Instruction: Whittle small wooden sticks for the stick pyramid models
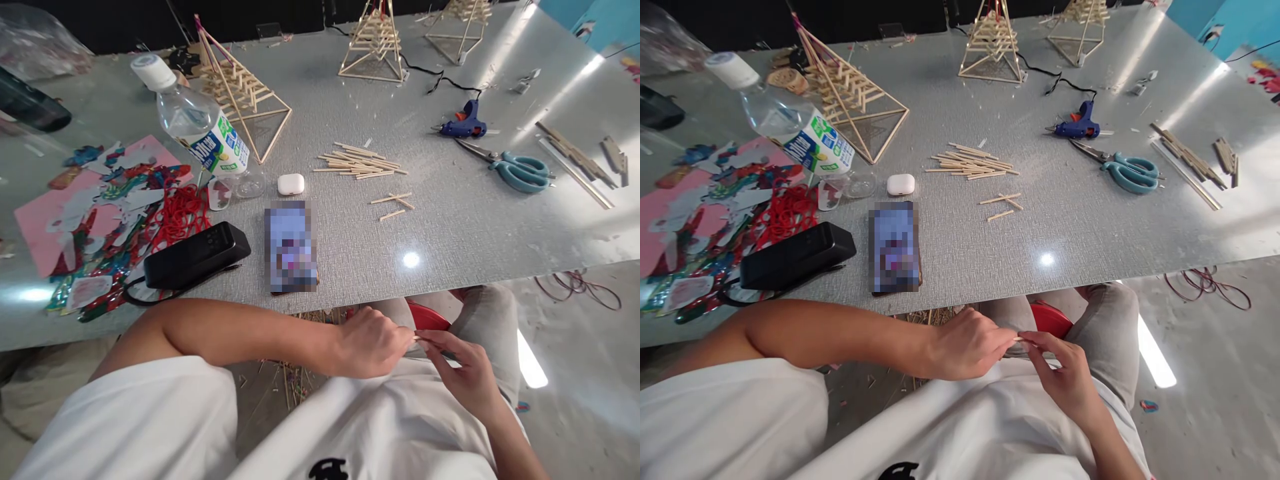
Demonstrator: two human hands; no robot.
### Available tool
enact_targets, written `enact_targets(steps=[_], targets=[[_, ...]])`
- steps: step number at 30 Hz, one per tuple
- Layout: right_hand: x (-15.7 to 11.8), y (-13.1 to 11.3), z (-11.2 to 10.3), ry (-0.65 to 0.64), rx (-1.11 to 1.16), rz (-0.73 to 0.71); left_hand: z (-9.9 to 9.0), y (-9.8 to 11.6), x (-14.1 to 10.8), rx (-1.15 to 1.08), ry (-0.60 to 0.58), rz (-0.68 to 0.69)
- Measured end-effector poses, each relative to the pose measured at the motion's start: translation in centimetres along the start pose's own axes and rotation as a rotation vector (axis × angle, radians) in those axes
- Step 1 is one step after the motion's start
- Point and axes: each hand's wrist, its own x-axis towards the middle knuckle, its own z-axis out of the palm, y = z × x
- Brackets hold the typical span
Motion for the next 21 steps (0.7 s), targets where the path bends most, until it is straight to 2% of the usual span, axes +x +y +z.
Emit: enact_targets(steps=[3, 7, 11, 14, 21], targets=[[0.1, 0.2, -0.1, 0.032, -0.001, -0.005, 0.1, 0.0, 0.0, 0.002, 0.016, 0.009], [0.4, -0.2, -0.4, -0.033, -0.012, -0.021, 0.2, -0.1, -0.1, 0.017, -0.002, 0.013], [0.8, -0.8, -0.8, -0.072, -0.076, -0.147, 0.4, -0.1, -0.1, 0.023, -0.021, 0.034], [0.9, -1.0, -0.9, -0.052, -0.132, -0.234, 0.4, -0.1, -0.1, 0.027, -0.007, 0.032], [1.0, -0.3, -0.9, 0.033, -0.170, -0.337, 0.1, -0.1, 0.0, 0.041, 0.000, 0.020]])
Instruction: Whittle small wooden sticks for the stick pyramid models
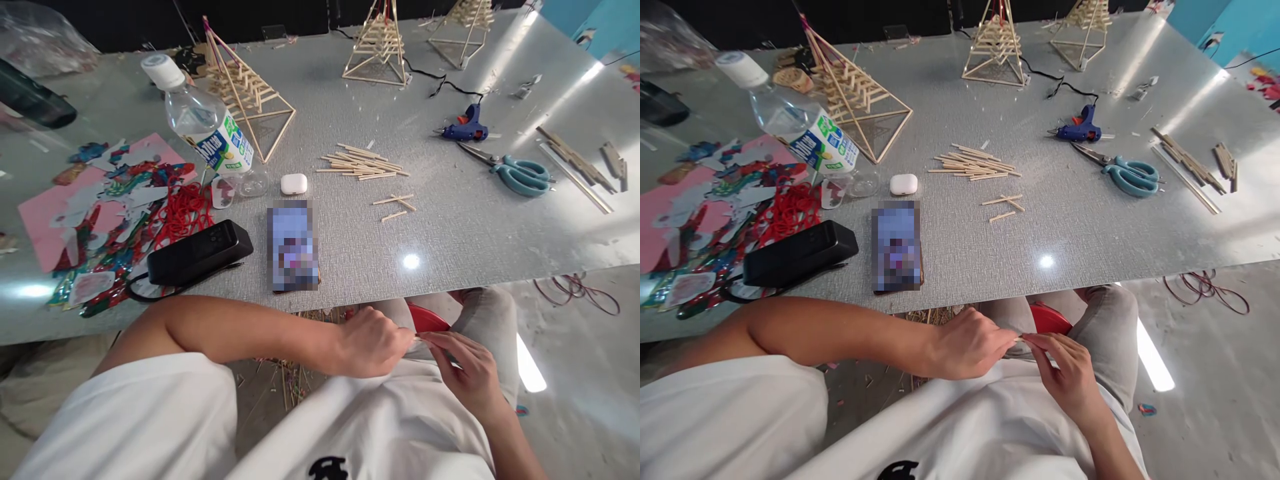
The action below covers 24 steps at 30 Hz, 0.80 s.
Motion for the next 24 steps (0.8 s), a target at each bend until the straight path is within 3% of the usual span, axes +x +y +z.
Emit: enact_targets(steps=[12, 24], targets=[[0.1, 0.7, 0.1, -0.018, 0.004, -0.029, 0.4, -0.2, -0.1, -0.034, 0.020, 0.032], [0.3, -0.8, 0.7, -0.050, 0.396, 0.446, -0.2, -0.5, -0.2, -0.328, 0.092, 0.011]])
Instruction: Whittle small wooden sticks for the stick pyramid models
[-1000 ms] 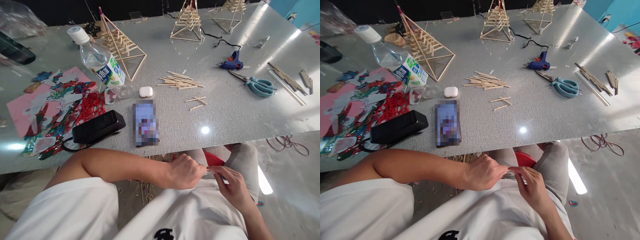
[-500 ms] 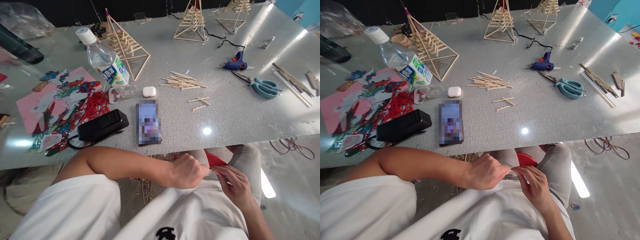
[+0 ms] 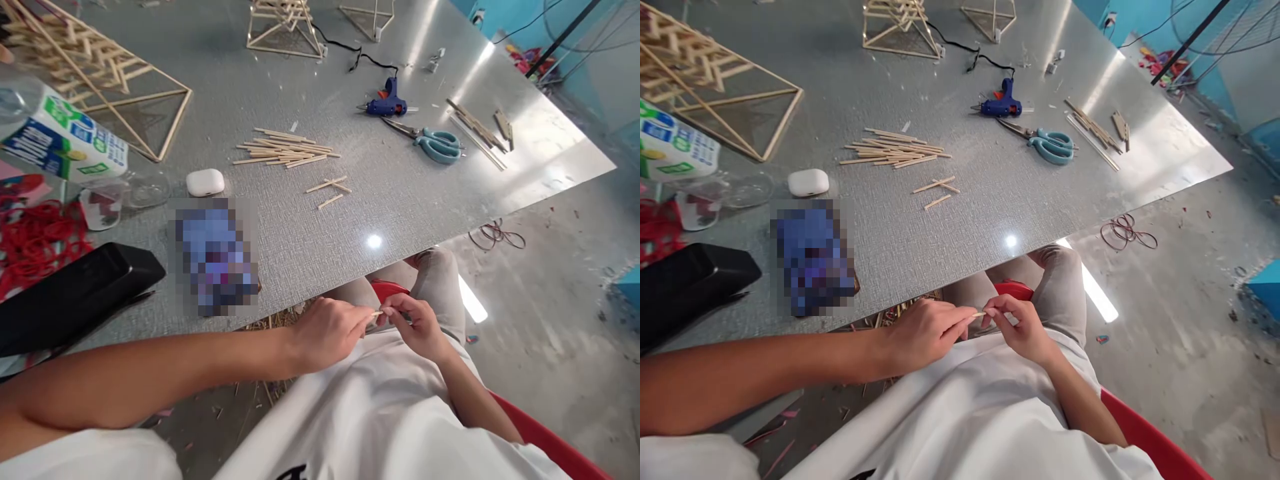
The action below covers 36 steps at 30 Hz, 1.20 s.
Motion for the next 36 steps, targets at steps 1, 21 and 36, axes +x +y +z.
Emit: enact_targets(steps=[1, 21, 36], targets=[[-0.1, 0.0, 0.0, -0.004, 0.015, 0.016, 0.0, 0.0, 0.0, -0.008, 0.003, 0.002], [0.3, -0.1, -1.6, -0.200, -0.357, -0.380, 0.5, 0.4, -0.3, 0.302, -0.217, 0.047], [0.0, 0.7, -1.8, -0.193, -0.299, -0.391, 0.9, -0.2, -0.1, 0.315, -0.185, 0.082]])
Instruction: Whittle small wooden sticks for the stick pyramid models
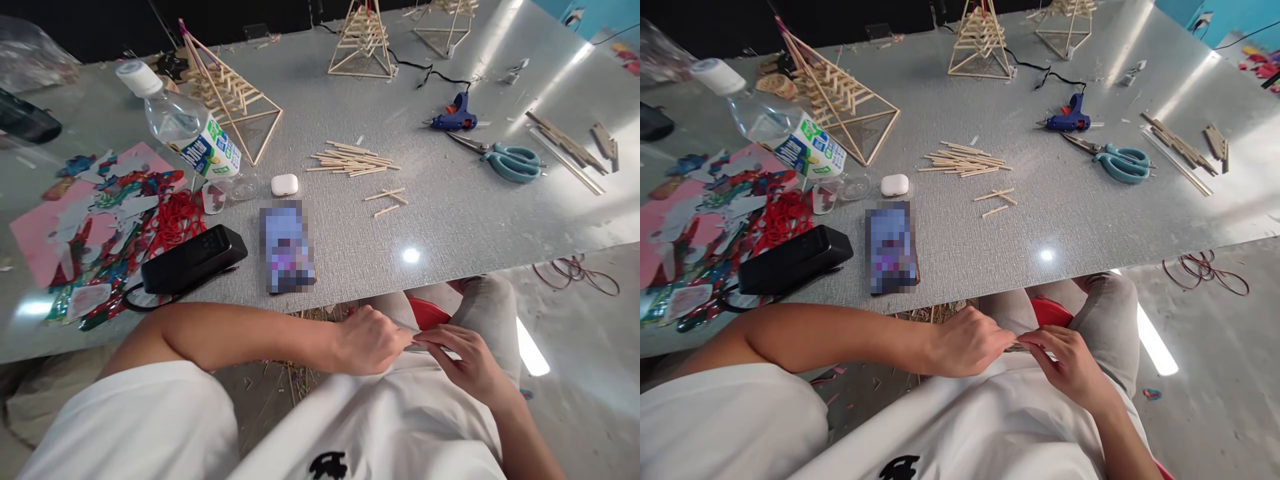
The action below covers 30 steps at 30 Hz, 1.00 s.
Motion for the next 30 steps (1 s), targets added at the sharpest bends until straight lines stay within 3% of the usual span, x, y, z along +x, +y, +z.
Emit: enact_targets(steps=[12, 15, 21, 30], targets=[[0.2, -0.2, 0.5, -0.023, 0.040, 0.030, -0.1, 0.2, -0.2, -0.010, -0.028, 0.032], [0.1, -0.1, 0.5, 0.007, 0.017, 0.054, -0.7, 0.3, 0.0, -0.044, -0.005, -0.013], [0.0, 0.0, 0.0, 0.135, 0.007, -0.048, -1.7, 0.6, 0.4, -0.354, 0.046, -0.196], [0.0, 0.2, -0.5, 0.153, -0.003, -0.178, -2.2, 0.6, 0.5, -0.632, 0.014, -0.182]])
